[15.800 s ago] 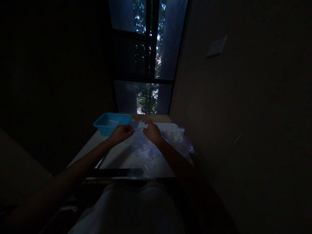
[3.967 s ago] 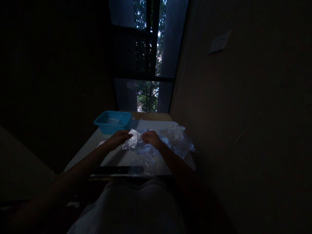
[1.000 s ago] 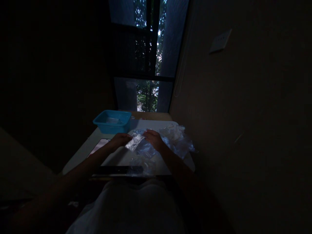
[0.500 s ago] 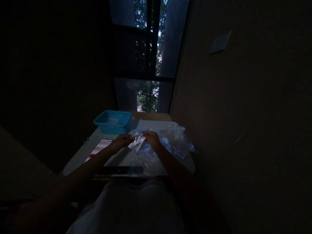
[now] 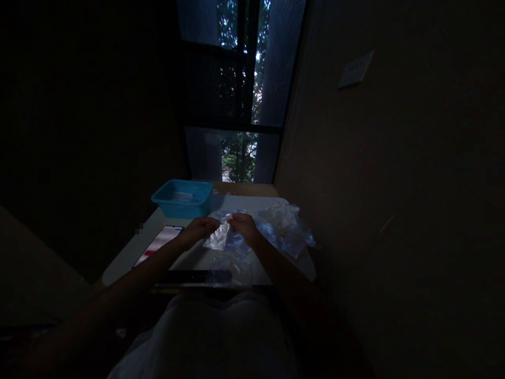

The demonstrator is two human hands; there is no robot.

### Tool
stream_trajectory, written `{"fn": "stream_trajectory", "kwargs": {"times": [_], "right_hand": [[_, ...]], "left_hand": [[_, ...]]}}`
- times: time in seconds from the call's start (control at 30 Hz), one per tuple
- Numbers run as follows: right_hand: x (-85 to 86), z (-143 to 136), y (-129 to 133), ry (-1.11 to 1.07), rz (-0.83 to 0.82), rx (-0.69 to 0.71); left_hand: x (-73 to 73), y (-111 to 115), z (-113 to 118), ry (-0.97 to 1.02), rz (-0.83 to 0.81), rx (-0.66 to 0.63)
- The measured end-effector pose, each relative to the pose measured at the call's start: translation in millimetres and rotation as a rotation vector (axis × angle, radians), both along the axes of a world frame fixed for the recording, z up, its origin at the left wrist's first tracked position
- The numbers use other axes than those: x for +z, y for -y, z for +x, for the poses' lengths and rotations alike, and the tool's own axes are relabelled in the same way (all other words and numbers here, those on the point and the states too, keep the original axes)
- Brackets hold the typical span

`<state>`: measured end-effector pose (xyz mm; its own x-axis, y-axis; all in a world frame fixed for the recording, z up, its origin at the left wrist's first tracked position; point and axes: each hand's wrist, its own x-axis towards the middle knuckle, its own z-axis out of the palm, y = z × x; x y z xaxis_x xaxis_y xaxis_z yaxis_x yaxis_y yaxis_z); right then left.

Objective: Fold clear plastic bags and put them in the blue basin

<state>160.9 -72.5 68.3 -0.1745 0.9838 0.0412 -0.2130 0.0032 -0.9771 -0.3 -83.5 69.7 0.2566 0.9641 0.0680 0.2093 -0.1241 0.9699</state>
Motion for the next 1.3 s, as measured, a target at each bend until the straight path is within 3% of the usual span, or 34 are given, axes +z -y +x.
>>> {"fn": "stream_trajectory", "kwargs": {"times": [0.3,0.5,0.67,0.83,1.03,1.3], "right_hand": [[1.0,-2.9,2.5,-0.137,-0.003,-0.164],[-2.5,-1.5,4.7,0.021,0.032,-0.127],[-3.9,-6.2,-0.1,0.168,0.196,-0.125],[-4.9,-8.2,-1.6,0.188,0.241,-0.158],[-5.5,-4.5,-0.3,0.246,0.285,-0.105],[0.9,-4.3,2.0,0.304,0.349,-0.097]], "left_hand": [[2.0,2.9,2.7,0.033,0.011,0.066],[0.1,-1.2,-0.1,0.072,0.037,0.176],[-4.9,-4.0,-0.4,0.069,0.018,0.137],[-3.1,-1.6,0.9,0.089,-0.03,0.1],[3.9,3.6,4.2,0.128,-0.075,0.122],[3.3,2.8,4.3,0.206,-0.026,0.01]]}}
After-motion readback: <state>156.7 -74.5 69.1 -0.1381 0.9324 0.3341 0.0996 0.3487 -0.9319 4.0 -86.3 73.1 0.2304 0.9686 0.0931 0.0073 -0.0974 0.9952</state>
